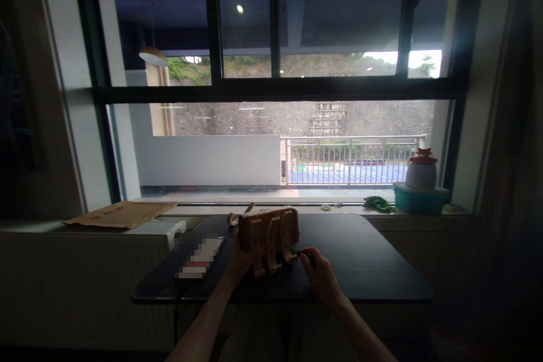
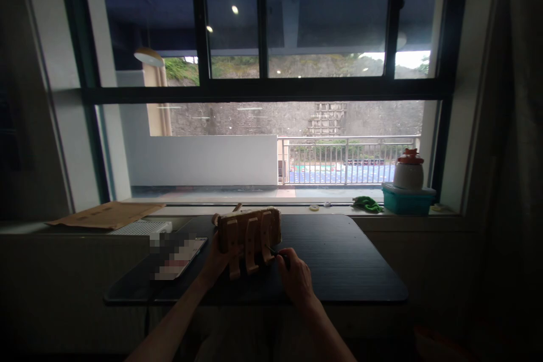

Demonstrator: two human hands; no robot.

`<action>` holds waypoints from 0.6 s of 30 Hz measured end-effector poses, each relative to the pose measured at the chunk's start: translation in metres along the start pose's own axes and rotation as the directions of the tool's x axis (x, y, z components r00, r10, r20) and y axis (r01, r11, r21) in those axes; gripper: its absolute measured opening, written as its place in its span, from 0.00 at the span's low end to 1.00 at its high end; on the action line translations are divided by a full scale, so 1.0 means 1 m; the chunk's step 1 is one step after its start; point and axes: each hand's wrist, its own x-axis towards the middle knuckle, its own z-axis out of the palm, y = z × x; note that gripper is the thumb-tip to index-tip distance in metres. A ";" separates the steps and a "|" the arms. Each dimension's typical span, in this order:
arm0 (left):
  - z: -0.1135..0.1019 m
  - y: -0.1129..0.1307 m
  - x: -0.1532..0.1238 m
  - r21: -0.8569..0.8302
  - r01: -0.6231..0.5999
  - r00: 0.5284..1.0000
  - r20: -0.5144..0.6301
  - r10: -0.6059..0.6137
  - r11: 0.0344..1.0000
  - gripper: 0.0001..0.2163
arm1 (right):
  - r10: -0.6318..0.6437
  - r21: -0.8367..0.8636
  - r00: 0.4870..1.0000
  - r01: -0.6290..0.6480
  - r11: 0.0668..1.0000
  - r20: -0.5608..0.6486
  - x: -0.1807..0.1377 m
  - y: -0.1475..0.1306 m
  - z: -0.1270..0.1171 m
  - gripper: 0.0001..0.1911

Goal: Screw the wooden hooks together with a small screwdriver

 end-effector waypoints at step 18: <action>-0.007 0.007 -0.003 -0.010 0.109 0.988 0.114 -0.108 0.994 0.25 | -0.001 0.067 0.991 0.010 0.998 -0.136 -0.003 0.004 0.002 0.12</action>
